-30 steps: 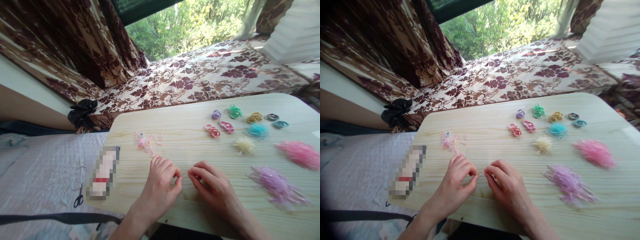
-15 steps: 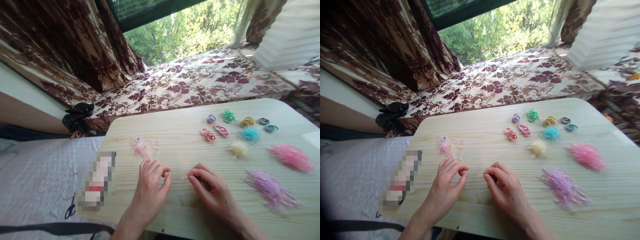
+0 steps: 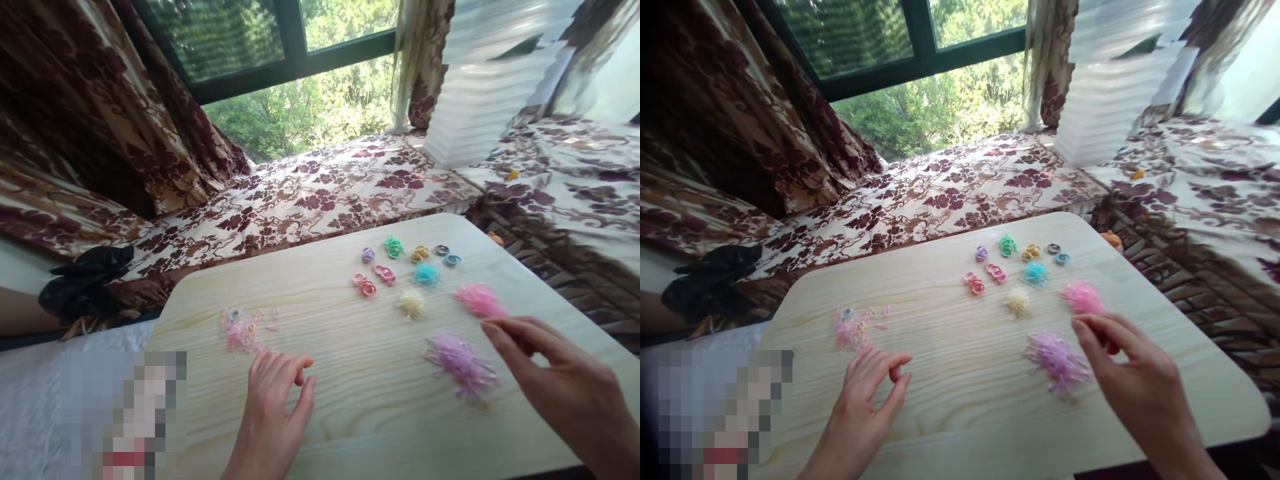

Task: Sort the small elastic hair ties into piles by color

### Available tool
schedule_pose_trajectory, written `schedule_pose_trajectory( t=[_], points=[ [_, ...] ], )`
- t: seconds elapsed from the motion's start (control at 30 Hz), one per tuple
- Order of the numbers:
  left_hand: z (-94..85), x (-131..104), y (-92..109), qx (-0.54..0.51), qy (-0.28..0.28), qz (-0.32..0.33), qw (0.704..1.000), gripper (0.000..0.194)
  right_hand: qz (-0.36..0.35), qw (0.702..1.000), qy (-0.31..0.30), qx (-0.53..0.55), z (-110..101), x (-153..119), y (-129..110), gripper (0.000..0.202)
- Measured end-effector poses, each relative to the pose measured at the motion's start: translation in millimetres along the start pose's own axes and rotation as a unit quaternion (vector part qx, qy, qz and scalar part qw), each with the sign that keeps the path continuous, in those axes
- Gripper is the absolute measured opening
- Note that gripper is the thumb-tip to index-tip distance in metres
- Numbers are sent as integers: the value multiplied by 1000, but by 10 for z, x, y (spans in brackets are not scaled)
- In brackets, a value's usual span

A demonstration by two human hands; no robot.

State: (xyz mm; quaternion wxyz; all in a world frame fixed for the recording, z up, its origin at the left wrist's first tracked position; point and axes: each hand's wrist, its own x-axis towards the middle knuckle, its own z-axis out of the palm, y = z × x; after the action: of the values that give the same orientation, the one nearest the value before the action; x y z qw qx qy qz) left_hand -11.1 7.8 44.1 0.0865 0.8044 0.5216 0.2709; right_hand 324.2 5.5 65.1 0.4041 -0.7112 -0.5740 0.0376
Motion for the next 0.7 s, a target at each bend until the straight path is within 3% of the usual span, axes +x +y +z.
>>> schedule_pose_trajectory(
  t=[0.1,0.23,0.4,0.53,0.63,0.7],
  points=[
    [13,-1,-25,15,4,21,1000,15,91,994,-3,-60,-102,140,286,37],
    [14,-10,-99,39,1,64,997,15,116,988,0,-97,-69,240,413,41],
    [-1,-59,-179,49,5,75,996,14,87,987,0,-136,-35,280,420,43],
    [0,-120,-206,41,20,39,998,14,63,986,30,-149,-139,237,301,43],
    [-24,-150,-182,31,21,-8,999,13,-6,994,19,-110,-105,117,106,38],
    [-62,-155,-150,22,3,-47,999,14,-66,996,-26,-51,41,0,-58,32]
  ],
)
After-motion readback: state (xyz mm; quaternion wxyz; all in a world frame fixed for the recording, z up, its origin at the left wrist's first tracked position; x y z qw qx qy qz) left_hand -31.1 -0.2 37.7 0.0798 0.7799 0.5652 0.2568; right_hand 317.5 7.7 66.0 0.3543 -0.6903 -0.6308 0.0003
